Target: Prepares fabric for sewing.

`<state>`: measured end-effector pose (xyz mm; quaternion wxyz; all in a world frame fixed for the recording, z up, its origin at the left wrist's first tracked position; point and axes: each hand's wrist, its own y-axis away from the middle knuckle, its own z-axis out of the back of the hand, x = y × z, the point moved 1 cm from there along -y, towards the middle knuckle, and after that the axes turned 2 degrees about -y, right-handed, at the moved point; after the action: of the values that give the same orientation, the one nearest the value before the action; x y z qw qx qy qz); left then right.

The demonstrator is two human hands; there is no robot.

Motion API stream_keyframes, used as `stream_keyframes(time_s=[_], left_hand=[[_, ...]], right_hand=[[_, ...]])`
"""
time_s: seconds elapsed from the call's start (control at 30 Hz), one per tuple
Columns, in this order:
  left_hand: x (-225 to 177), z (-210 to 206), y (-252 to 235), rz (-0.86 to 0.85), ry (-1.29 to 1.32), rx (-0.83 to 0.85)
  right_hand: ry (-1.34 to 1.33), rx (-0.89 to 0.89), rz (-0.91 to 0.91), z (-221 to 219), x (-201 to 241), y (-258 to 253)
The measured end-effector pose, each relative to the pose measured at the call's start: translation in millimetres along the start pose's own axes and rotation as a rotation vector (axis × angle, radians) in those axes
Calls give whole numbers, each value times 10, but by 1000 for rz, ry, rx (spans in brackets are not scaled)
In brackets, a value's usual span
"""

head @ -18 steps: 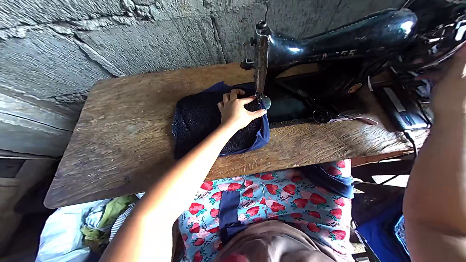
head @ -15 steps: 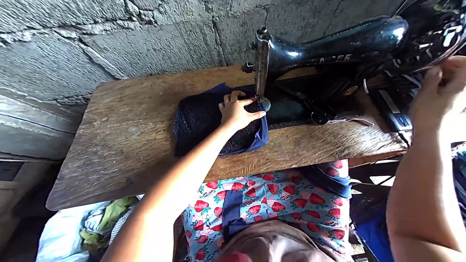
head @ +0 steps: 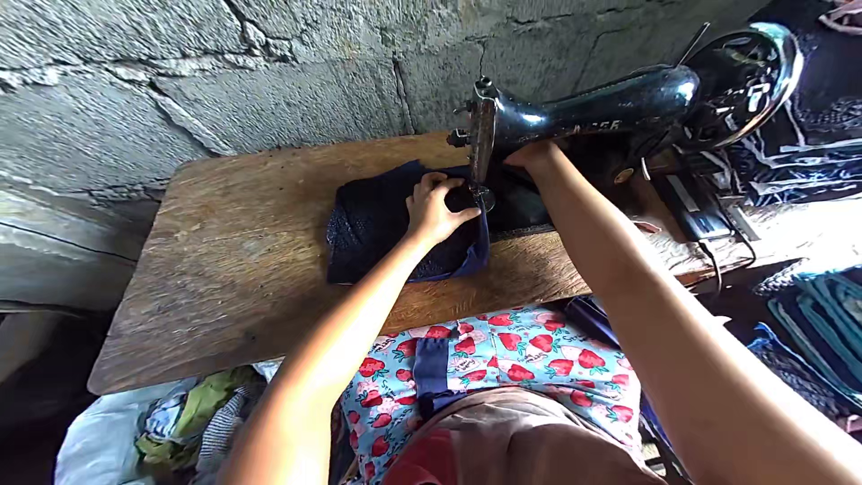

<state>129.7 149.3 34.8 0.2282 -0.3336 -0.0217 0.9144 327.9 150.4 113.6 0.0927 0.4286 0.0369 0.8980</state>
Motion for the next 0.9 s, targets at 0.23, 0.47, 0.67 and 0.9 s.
stream_keyframes(time_s=[0.23,0.47,0.67,0.9], left_hand=[[-409,12,977,88,99,-3],[-595,-258,998,87,15,-172],[-581,-312,1016,52,-60,-240],[-591,-348,1037,39,-135,-337]], right_hand=[[139,305,681,-1,-473,282],[142,533,1097,-232,-600,258],[203,582,1134,-220,-523,66],[235,618,1161,-192,-422,-5]])
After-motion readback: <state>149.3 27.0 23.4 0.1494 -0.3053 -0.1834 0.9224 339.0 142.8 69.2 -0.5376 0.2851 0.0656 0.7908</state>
